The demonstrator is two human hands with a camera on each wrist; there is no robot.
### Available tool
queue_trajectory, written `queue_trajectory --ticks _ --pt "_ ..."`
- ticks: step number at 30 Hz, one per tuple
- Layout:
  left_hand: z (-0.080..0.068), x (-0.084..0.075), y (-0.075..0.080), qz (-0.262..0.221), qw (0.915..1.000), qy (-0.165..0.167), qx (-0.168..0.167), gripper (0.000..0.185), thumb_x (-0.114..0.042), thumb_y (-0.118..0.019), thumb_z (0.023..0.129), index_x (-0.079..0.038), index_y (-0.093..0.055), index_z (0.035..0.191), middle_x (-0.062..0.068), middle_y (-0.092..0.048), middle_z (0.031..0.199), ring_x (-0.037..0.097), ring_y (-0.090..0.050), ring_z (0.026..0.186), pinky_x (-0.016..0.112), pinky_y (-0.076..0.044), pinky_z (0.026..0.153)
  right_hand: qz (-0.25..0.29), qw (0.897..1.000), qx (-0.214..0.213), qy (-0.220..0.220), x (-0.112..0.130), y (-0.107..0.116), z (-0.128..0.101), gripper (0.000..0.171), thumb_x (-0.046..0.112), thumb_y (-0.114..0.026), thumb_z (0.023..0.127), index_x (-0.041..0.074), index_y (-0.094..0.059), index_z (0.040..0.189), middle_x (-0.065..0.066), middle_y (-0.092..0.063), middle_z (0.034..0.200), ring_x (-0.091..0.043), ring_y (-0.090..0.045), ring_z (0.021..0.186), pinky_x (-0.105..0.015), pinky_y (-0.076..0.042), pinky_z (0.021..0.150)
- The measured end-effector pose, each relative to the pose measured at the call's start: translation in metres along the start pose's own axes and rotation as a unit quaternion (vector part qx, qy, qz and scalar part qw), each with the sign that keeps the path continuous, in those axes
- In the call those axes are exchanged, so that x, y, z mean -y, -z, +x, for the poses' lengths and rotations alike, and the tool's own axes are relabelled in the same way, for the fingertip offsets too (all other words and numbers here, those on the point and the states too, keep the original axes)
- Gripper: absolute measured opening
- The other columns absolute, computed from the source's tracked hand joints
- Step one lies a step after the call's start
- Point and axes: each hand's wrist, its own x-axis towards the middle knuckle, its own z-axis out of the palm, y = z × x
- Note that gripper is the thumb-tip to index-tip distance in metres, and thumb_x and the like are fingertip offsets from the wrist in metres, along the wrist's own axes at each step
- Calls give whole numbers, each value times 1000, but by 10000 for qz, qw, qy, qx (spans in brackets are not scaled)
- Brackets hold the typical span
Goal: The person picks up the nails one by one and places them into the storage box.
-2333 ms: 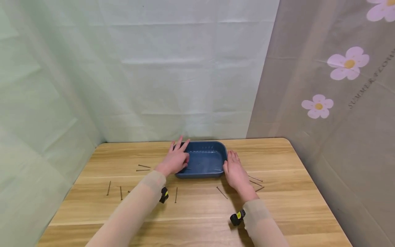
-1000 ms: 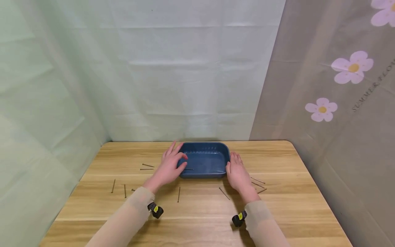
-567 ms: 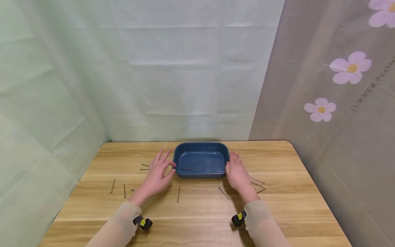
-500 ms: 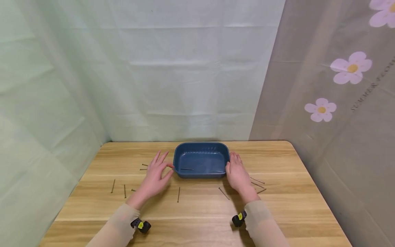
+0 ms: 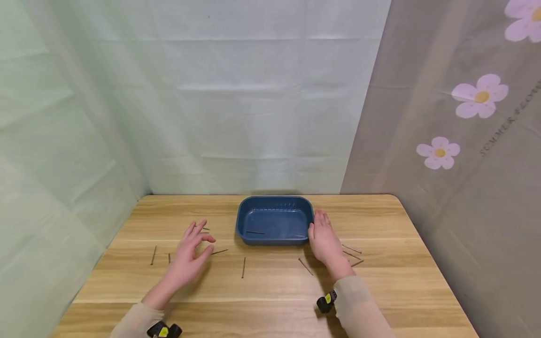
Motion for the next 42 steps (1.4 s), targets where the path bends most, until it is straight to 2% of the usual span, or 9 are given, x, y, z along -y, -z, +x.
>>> queue_trajectory --ticks 8,13,24,26,31,35,42 --pt "-26 19 26 -26 9991 -203 -375 13 2 -75 95 -8 -71 103 33 -43 161 64 -21 152 87 -17 111 -26 10000 58 -36 0 -1 -1 60 21 -35 116 -19 -24 159 -35 -28 167 -51 -24 157 -58 -23 127" --pt "-37 33 45 14 9983 -131 -568 13 1 -74 95 -8 -71 103 39 -42 158 69 -19 149 88 -15 111 -60 10000 36 2 0 0 0 60 21 -36 116 -19 -25 159 -35 -29 167 -51 -25 156 -58 -23 126" --pt "-51 70 86 765 9933 407 -758 12 -2 -74 95 3 -71 106 48 -37 154 75 -19 145 88 -13 111 -70 10000 53 -20 0 2 -1 59 20 -36 116 -18 -25 160 -34 -30 167 -50 -25 157 -57 -23 127" --pt "-53 77 93 952 9909 533 -792 12 -3 -74 95 4 -70 104 49 -37 153 73 -23 144 88 -17 110 -55 10000 68 2 1 2 -1 59 20 -36 116 -19 -26 159 -34 -30 167 -51 -26 156 -58 -23 127" --pt "-54 88 107 1515 9817 928 -686 17 -9 -75 96 6 -72 101 50 -37 151 73 -27 139 89 -22 103 -80 9999 117 30 4 1 0 60 21 -34 116 -19 -25 159 -35 -29 167 -51 -25 156 -58 -23 127" --pt "-52 94 112 1903 9722 1313 -376 25 -18 -74 98 6 -72 103 50 -34 152 72 -26 139 92 -25 98 -98 9999 67 -9 4 2 1 59 21 -35 116 -19 -25 159 -34 -30 167 -51 -25 157 -58 -23 127" --pt "-48 104 114 2126 9604 1798 70 36 -31 -71 101 4 -72 108 51 -29 154 74 -19 142 93 -23 98 -110 9999 82 -14 2 2 1 60 21 -34 115 -19 -25 159 -35 -30 167 -51 -25 157 -58 -24 127"
